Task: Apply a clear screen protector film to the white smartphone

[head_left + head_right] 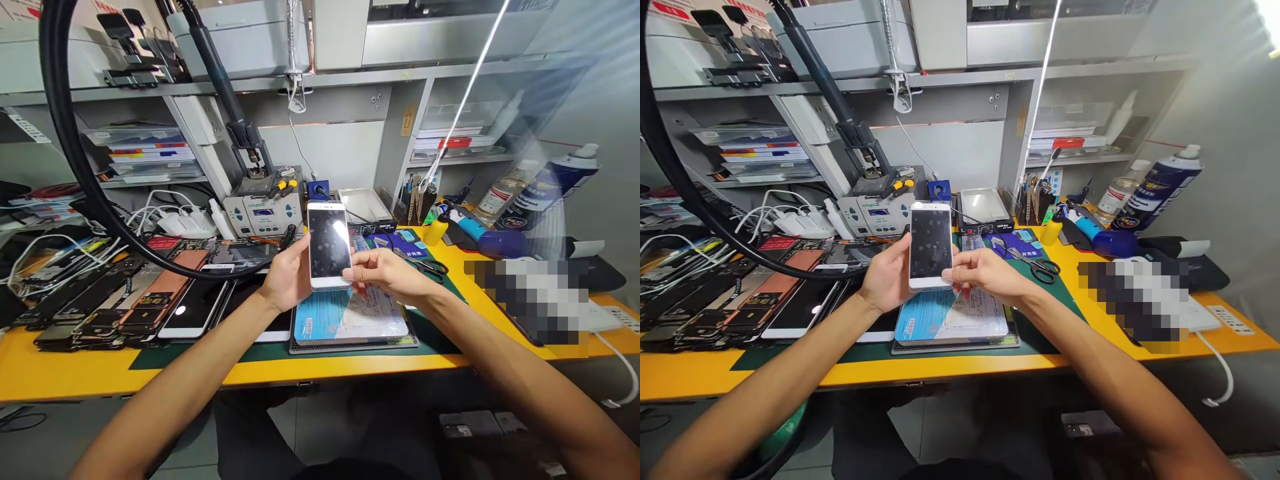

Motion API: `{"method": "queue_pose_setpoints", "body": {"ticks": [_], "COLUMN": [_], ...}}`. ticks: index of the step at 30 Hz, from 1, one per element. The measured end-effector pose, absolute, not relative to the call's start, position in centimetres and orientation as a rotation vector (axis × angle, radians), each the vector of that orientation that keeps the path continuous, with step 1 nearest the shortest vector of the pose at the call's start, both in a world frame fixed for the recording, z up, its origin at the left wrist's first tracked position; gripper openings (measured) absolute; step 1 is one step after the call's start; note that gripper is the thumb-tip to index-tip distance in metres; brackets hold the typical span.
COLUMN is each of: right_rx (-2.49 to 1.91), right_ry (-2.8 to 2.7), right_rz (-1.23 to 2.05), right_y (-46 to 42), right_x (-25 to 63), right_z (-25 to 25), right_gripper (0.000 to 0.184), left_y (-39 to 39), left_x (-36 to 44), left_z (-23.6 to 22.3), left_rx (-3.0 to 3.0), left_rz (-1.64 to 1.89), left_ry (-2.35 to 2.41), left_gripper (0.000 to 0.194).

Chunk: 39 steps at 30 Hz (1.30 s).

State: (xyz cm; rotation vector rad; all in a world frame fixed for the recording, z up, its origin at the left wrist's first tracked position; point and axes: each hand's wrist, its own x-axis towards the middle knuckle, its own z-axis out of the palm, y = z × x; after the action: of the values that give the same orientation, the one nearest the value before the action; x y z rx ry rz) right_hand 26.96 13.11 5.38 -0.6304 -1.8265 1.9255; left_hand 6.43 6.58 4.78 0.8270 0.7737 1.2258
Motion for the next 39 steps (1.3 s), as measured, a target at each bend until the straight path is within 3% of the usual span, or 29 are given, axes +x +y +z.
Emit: {"method": "queue_pose_setpoints", "body": {"ticks": [10, 21, 25, 28, 33, 39], "right_rx": [-0.57, -0.588, -0.65, -0.688, -0.412, -0.275], "right_ry": [-1.671, -1.79, -1.869, -1.943, -2.177, -2.23], "right_rz": [2.249, 2.193, 1.966, 1.501, 0.631, 0.342], "right_y": [13.0, 12.5, 12.6, 12.6, 12.3, 12.2], "right_x": [27.0, 26.7, 26.7, 26.8, 26.8, 26.4], "right_z": [5.2, 5.2, 5.3, 5.0, 4.0, 3.0], "right_gripper": [0.041, 0.046, 0.045, 0.048, 0.105, 0.135], "left_y": [6.7, 6.3, 6.4, 6.4, 6.5, 6.4], "left_x": [6.2, 6.3, 5.5, 4.9, 4.4, 4.2], "left_z": [3.6, 3.3, 3.6, 3.9, 4.1, 4.1], "left_rx": [0.847, 0.837, 0.824, 0.814, 0.81, 0.868], "left_rz": [1.234, 1.254, 1.327, 1.367, 1.419, 1.447], "left_ry": [0.686, 0.584, 0.585, 0.607, 0.66, 0.706], "left_gripper": [0.059, 0.056, 0.05, 0.045, 0.038, 0.036]}}
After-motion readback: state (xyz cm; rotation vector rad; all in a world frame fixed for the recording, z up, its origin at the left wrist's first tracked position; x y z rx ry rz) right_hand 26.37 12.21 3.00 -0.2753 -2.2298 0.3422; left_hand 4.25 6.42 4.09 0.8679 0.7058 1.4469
